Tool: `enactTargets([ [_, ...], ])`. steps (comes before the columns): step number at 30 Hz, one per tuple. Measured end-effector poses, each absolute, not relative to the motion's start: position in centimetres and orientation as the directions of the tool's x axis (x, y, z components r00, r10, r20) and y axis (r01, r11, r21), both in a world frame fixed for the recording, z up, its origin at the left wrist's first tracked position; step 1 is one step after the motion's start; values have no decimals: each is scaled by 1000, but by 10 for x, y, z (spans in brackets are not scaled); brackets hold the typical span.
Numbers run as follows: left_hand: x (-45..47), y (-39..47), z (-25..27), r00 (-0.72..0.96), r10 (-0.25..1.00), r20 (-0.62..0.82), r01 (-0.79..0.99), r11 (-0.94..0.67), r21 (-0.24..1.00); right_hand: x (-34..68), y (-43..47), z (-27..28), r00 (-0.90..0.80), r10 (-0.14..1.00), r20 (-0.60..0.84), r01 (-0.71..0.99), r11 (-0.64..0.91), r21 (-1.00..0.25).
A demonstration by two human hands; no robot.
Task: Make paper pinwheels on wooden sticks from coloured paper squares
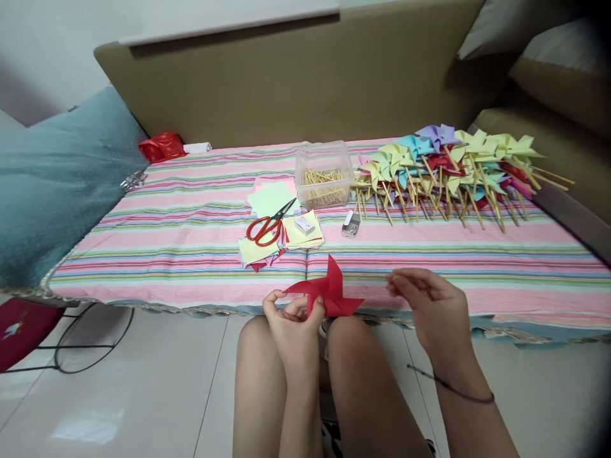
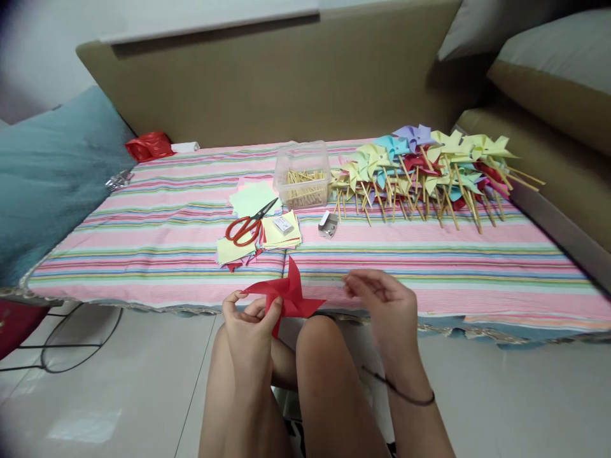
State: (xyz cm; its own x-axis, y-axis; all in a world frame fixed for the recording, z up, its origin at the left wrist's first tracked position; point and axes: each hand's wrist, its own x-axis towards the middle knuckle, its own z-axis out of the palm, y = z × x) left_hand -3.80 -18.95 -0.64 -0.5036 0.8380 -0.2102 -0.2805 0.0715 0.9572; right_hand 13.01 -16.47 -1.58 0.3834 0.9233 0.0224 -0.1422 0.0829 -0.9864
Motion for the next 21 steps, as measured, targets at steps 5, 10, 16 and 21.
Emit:
enactTargets([
  [5,-35,-199,6,-485,859,-163,-223,59,973,89,-206,12,108,978,178,-5,179,-984],
  [10,-36,-210,13,-433,890,-145,-262,30,965,78,-213,12,141,965,221,43,217,-975],
  [16,-36,-219,19,-381,918,-111,-264,7,965,76,-222,19,194,951,241,5,245,-970],
  [21,-34,-224,26,-363,927,-93,-283,-14,959,74,-228,21,224,939,260,-76,283,-956],
])
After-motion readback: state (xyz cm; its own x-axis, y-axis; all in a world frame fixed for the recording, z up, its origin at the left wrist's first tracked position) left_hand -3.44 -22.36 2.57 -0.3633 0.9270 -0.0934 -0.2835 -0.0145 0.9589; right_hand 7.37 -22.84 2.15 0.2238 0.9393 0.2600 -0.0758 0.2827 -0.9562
